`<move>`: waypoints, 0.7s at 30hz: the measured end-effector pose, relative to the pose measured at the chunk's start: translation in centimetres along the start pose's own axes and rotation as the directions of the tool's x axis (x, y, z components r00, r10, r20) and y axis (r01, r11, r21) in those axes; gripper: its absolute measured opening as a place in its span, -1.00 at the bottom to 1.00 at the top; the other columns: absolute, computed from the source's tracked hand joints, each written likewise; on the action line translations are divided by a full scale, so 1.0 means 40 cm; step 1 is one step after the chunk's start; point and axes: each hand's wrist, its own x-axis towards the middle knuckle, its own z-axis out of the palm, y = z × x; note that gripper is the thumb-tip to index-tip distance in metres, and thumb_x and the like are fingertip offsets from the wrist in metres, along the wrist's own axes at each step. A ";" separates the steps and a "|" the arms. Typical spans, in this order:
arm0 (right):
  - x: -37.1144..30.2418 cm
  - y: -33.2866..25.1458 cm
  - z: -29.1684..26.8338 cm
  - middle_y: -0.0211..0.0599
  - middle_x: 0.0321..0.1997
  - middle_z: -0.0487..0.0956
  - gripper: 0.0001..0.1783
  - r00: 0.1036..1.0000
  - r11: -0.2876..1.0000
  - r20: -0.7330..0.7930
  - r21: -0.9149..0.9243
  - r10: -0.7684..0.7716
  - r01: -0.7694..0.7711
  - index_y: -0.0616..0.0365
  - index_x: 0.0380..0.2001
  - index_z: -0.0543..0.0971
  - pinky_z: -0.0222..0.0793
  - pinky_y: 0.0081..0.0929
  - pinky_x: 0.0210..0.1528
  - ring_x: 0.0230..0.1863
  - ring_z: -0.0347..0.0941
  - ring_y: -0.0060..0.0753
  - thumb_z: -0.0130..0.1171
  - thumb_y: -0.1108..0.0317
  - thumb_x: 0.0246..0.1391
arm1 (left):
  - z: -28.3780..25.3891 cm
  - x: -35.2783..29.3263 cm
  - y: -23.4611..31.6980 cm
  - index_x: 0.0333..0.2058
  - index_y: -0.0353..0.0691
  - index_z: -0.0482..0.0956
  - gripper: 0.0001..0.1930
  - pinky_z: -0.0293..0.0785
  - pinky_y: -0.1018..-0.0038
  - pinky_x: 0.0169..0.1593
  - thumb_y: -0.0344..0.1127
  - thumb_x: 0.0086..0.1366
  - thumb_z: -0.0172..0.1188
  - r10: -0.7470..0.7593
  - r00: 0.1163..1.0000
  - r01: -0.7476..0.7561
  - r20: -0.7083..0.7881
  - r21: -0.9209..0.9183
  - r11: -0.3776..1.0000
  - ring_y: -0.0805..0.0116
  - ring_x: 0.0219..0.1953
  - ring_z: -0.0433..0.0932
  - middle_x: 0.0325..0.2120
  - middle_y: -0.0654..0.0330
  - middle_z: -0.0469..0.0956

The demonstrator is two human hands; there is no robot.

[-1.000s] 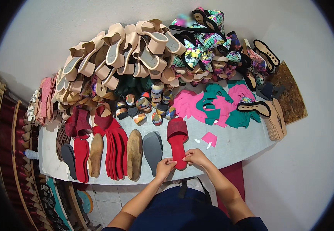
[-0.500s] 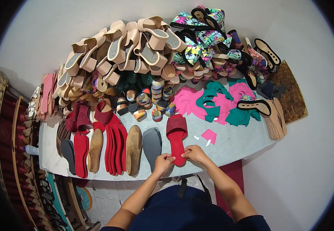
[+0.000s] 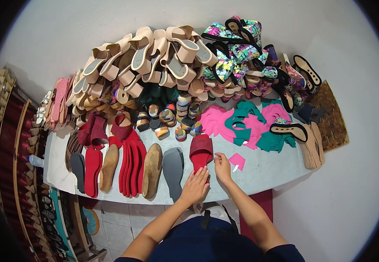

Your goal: Assembling red sandals by attaching uppers to soles and placing them on a storage rack.

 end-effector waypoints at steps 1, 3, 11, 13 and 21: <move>0.000 -0.005 0.000 -0.12 -0.38 0.51 -0.73 1.000 1.000 0.005 -0.002 0.000 0.000 0.19 -0.24 0.42 0.31 -0.42 -0.26 -0.33 0.45 -0.22 -0.12 0.31 0.01 | -0.001 0.000 0.001 0.06 -0.29 0.17 -0.50 -0.03 0.25 0.17 -0.21 0.15 -0.09 -0.005 1.000 0.005 0.000 -0.001 1.000 0.22 0.16 0.09 0.12 0.06 0.10; -0.004 -0.013 -0.003 -0.10 -0.37 0.51 -0.72 0.998 0.998 0.055 -0.057 0.027 -0.024 0.22 -0.24 0.41 0.31 -0.42 -0.24 -0.31 0.45 -0.20 -0.14 0.30 0.04 | -0.003 -0.003 0.002 0.04 -0.31 0.19 -0.49 0.02 0.24 0.13 -0.23 0.13 -0.04 -0.038 0.997 0.038 -0.072 -0.012 0.999 0.19 0.11 0.15 0.08 0.00 0.16; -0.108 -0.034 -0.047 -0.18 -0.45 0.50 -0.60 0.761 0.914 0.544 -0.030 0.354 -0.404 0.39 -0.32 0.42 0.37 -0.57 -0.39 -0.43 0.44 -0.45 0.19 0.26 -0.15 | 0.043 -0.060 -0.046 -0.44 -0.38 0.49 -0.64 0.40 0.50 -0.46 -0.14 -0.01 0.24 -0.710 0.667 0.650 0.226 -0.643 0.405 0.39 -0.58 0.48 -0.63 0.14 0.51; -0.104 -0.033 -0.055 -0.21 -0.47 0.50 -0.58 0.747 0.917 0.577 -0.010 0.331 -0.399 0.40 -0.34 0.42 0.37 -0.60 -0.42 -0.46 0.43 -0.49 0.26 0.30 -0.22 | 0.041 -0.053 -0.054 -0.43 -0.39 0.48 -0.68 0.38 0.56 -0.46 -0.20 0.00 0.23 -0.698 0.658 0.668 0.281 -0.645 0.370 0.48 -0.56 0.45 -0.61 0.19 0.50; -0.092 -0.066 -0.056 -0.34 -0.57 0.50 -0.70 0.784 0.948 0.534 -0.197 0.317 -0.249 0.30 -0.49 0.48 0.35 -0.63 -0.44 -0.53 0.40 -0.58 0.33 0.39 -0.33 | 0.013 -0.025 -0.070 -0.53 -0.38 0.51 -0.77 0.33 0.64 -0.58 -0.29 -0.02 0.26 -0.662 0.595 0.722 0.456 -0.665 0.191 0.57 -0.65 0.42 -0.64 0.20 0.50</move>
